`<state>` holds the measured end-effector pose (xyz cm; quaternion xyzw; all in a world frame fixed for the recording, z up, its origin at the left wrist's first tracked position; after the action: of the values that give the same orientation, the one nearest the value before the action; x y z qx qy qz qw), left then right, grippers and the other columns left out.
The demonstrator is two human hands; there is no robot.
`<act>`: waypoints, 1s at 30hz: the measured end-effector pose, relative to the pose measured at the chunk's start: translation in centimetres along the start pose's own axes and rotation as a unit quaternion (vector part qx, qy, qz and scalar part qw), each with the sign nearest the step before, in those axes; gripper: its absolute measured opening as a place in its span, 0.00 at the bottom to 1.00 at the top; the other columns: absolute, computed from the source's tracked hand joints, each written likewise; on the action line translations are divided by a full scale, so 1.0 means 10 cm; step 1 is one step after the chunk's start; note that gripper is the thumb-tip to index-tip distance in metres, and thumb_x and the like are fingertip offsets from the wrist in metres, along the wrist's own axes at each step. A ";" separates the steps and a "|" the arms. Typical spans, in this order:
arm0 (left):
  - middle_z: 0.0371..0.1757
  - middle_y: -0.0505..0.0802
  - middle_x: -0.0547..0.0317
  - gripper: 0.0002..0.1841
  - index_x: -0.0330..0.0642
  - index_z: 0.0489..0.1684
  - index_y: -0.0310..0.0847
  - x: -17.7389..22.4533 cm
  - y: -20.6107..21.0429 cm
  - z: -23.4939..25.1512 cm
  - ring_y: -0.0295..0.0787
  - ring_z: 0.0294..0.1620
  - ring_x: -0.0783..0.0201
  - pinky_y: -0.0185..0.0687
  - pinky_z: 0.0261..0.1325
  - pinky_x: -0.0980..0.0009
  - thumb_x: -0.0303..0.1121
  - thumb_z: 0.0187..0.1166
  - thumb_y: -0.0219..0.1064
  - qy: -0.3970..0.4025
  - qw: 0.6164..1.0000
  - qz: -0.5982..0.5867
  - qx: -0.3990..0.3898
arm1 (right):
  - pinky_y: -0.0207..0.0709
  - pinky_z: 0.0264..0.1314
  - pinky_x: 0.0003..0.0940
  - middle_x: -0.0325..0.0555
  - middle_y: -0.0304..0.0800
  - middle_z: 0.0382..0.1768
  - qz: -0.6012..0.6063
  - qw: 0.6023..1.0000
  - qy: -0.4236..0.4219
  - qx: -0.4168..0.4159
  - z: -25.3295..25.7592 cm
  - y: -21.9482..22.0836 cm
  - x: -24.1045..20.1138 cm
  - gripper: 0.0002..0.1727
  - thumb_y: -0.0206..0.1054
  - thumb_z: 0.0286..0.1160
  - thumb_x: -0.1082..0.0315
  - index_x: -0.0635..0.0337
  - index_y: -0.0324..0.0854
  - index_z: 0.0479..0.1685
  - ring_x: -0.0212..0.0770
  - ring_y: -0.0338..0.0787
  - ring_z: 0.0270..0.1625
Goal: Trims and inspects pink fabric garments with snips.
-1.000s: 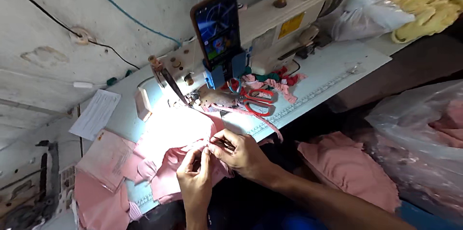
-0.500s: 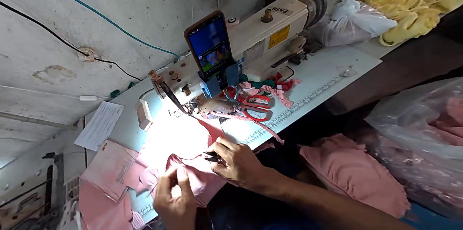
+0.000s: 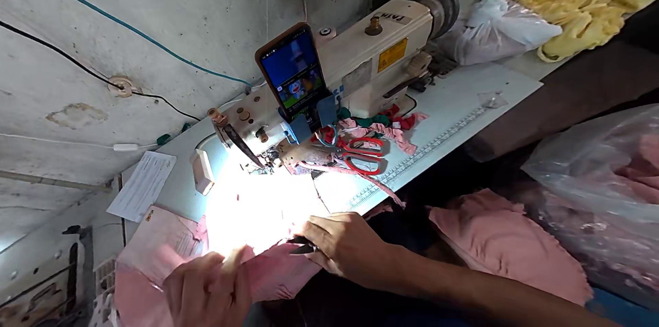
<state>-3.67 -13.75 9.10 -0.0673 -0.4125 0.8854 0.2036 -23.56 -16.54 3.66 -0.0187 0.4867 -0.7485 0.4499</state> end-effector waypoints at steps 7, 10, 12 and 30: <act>0.46 0.92 0.50 0.16 0.48 0.45 0.95 0.24 0.34 -0.07 0.84 0.54 0.55 0.75 0.62 0.59 0.46 0.77 0.65 -0.082 0.994 -0.042 -0.051 | 0.79 0.21 0.41 0.44 0.87 0.26 0.018 0.992 0.122 -0.001 0.01 0.28 0.23 0.12 0.75 0.63 0.59 0.58 0.88 0.38 0.43 0.89 0.24; 0.29 0.93 0.68 0.15 0.44 0.33 0.93 0.34 0.64 -0.22 0.88 0.31 0.81 0.86 0.36 0.81 0.42 0.81 0.64 -0.215 0.955 -0.189 -0.081 | 0.82 0.31 0.46 0.46 0.89 0.29 0.106 0.967 0.230 -0.038 -0.06 0.35 0.34 0.16 0.70 0.74 0.54 0.58 0.87 0.43 0.45 0.91 0.32; 0.30 0.94 0.71 0.14 0.45 0.37 0.94 0.29 0.84 -0.29 0.90 0.29 0.82 0.88 0.35 0.80 0.42 0.83 0.64 -0.300 0.911 -0.263 -0.109 | 0.83 0.38 0.45 0.45 0.90 0.33 0.166 0.946 0.274 -0.049 -0.07 0.40 0.39 0.20 0.65 0.81 0.49 0.57 0.88 0.45 0.43 0.91 0.37; 0.25 0.92 0.63 0.07 0.38 0.34 0.90 0.30 1.03 -0.40 0.90 0.24 0.72 0.89 0.27 0.75 0.31 0.78 0.69 -0.403 0.824 -0.395 -0.046 | 0.82 0.39 0.41 0.44 0.89 0.35 0.211 0.928 0.305 -0.034 -0.13 0.49 0.40 0.19 0.65 0.80 0.49 0.57 0.87 0.42 0.40 0.89 0.38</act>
<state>-8.36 -15.63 -1.11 0.4552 -0.4892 0.6576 0.3480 -23.31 -18.96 -2.28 0.2981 0.6180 -0.5892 0.4267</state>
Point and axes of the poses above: each hand's wrist, its own z-axis towards the middle knuckle, its own y-axis out of the palm, x = y × z, the point moved 8 cm from there along z, towards the middle knuckle
